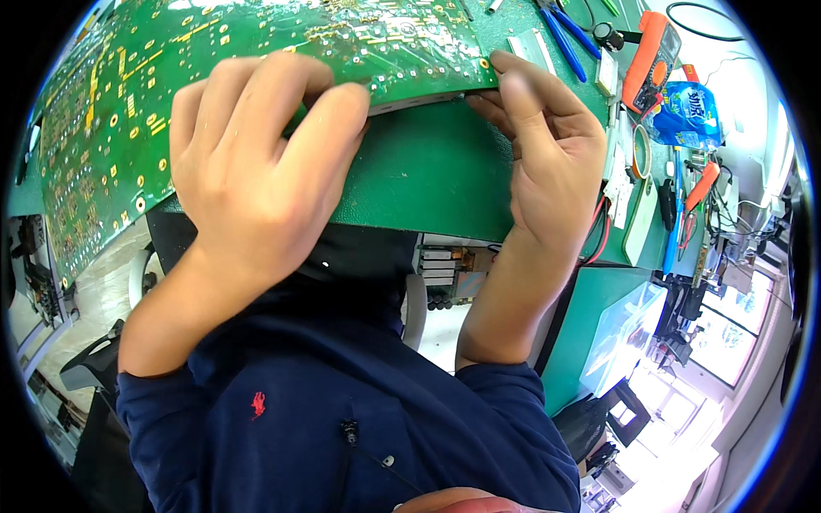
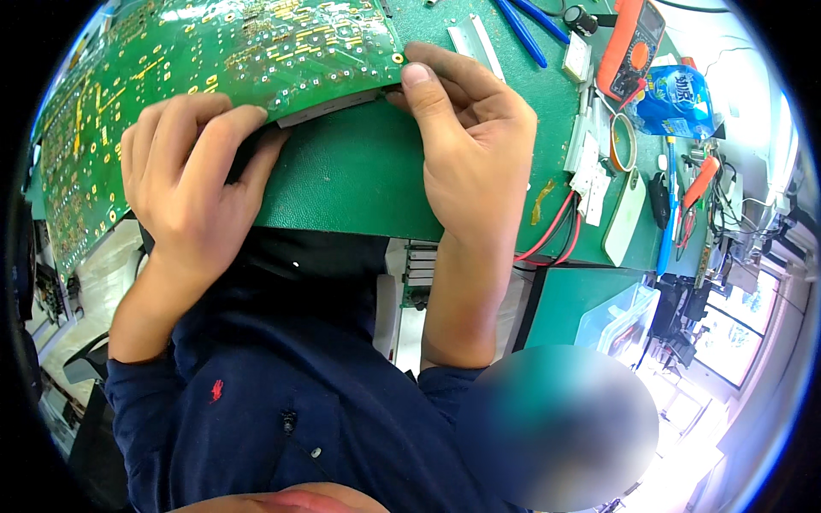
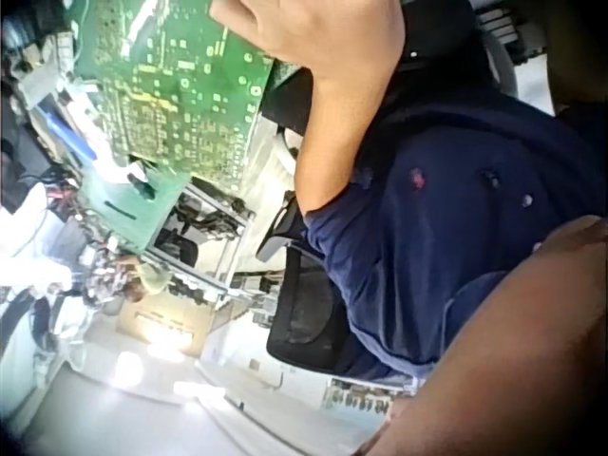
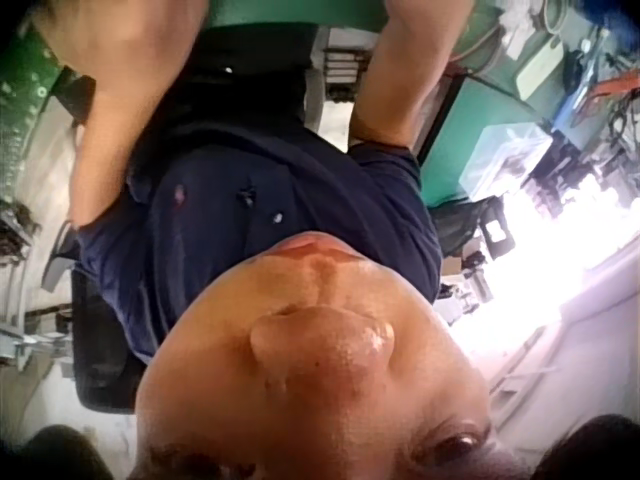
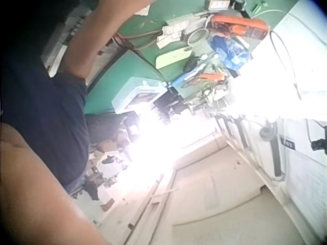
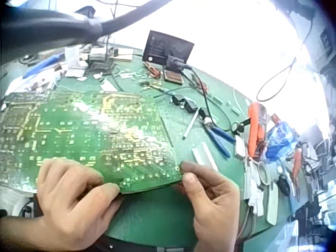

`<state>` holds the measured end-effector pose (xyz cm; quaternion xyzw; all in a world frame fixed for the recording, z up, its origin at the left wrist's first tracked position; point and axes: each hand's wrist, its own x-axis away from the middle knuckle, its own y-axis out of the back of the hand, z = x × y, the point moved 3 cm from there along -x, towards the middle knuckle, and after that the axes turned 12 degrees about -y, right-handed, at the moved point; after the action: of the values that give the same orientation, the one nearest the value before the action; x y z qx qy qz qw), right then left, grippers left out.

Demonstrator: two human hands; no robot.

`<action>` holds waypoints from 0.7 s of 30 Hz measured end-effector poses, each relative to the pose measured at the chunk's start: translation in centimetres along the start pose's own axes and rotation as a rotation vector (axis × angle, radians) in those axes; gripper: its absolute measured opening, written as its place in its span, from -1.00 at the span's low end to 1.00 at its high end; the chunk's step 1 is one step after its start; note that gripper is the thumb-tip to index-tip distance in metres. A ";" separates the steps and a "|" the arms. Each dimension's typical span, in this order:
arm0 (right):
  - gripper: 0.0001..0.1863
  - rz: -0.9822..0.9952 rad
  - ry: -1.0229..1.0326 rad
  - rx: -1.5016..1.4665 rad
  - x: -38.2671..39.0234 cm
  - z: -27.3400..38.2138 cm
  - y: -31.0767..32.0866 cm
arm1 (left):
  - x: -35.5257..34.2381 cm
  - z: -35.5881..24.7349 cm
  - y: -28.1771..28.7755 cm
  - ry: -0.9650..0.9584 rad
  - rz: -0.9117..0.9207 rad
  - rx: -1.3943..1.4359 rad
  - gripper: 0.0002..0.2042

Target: The person solders components onto a green circuit board with a soldering iron and wire, flips the board over, and assembles parts of a metal heatsink back onto the device.

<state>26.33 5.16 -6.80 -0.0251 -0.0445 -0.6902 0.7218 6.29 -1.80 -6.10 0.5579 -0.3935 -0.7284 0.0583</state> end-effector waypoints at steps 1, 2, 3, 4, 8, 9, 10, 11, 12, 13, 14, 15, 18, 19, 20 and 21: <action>-0.71 -0.007 0.002 -0.005 0.0 -0.1 0.0 | 0.1 0.0 0.1 -0.001 -0.001 0.051 -0.64; -0.72 -0.016 0.004 -0.008 0.1 -0.2 0.0 | 0.2 0.0 0.3 0.016 0.012 0.087 -0.65; -0.73 -0.024 0.007 -0.011 0.1 -0.2 0.0 | 0.3 0.0 0.5 0.034 0.023 0.122 -0.65; -0.73 -0.032 0.007 -0.009 0.1 -0.2 0.0 | 0.4 0.0 0.7 0.052 0.034 0.157 -0.66; -0.76 -0.062 -0.017 0.061 0.3 0.1 -0.1 | 0.7 -0.1 1.2 0.074 0.079 0.189 -0.70; -0.77 -0.068 -0.032 0.095 0.5 0.2 -0.1 | 0.7 -0.1 1.2 0.068 0.063 0.204 -0.71; -0.77 -0.067 -0.035 0.099 0.5 0.3 -0.2 | 0.7 -0.1 1.1 0.062 0.070 0.172 -0.69; -0.77 -0.066 -0.037 0.105 0.4 0.3 -0.3 | 0.7 -0.1 1.1 0.053 0.054 0.143 -0.67; -0.77 -0.073 -0.054 0.103 0.4 0.3 -0.4 | 0.7 -0.1 1.0 0.046 0.039 0.117 -0.65; -0.77 -0.065 -0.052 0.102 0.4 0.4 -0.6 | 0.7 -0.1 1.0 0.037 0.051 0.112 -0.65; -0.77 -0.066 -0.059 0.096 0.5 0.5 -0.6 | 0.6 -0.1 1.0 0.056 0.083 0.150 -0.66; -0.77 -0.066 -0.070 0.090 0.5 0.5 -0.7 | 0.5 0.0 1.2 0.084 0.126 0.189 -0.67; -0.76 -0.072 -0.088 0.135 0.7 0.5 -0.8 | 0.2 0.2 2.0 0.132 0.220 0.284 -0.66; -0.75 -0.082 -0.084 0.147 0.7 0.5 -0.8 | 0.1 0.2 2.2 0.141 0.227 0.304 -0.65; -0.73 -0.086 -0.064 0.149 0.7 0.4 -0.9 | 0.1 0.3 2.3 0.171 0.266 0.342 -0.64; -0.72 -0.088 -0.043 0.151 0.6 0.4 -1.0 | 0.0 0.1 2.6 0.155 0.177 0.398 -0.60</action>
<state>25.35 4.54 -6.41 0.0166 -0.1129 -0.7153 0.6894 5.23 -3.53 -4.42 0.5760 -0.5712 -0.5833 0.0406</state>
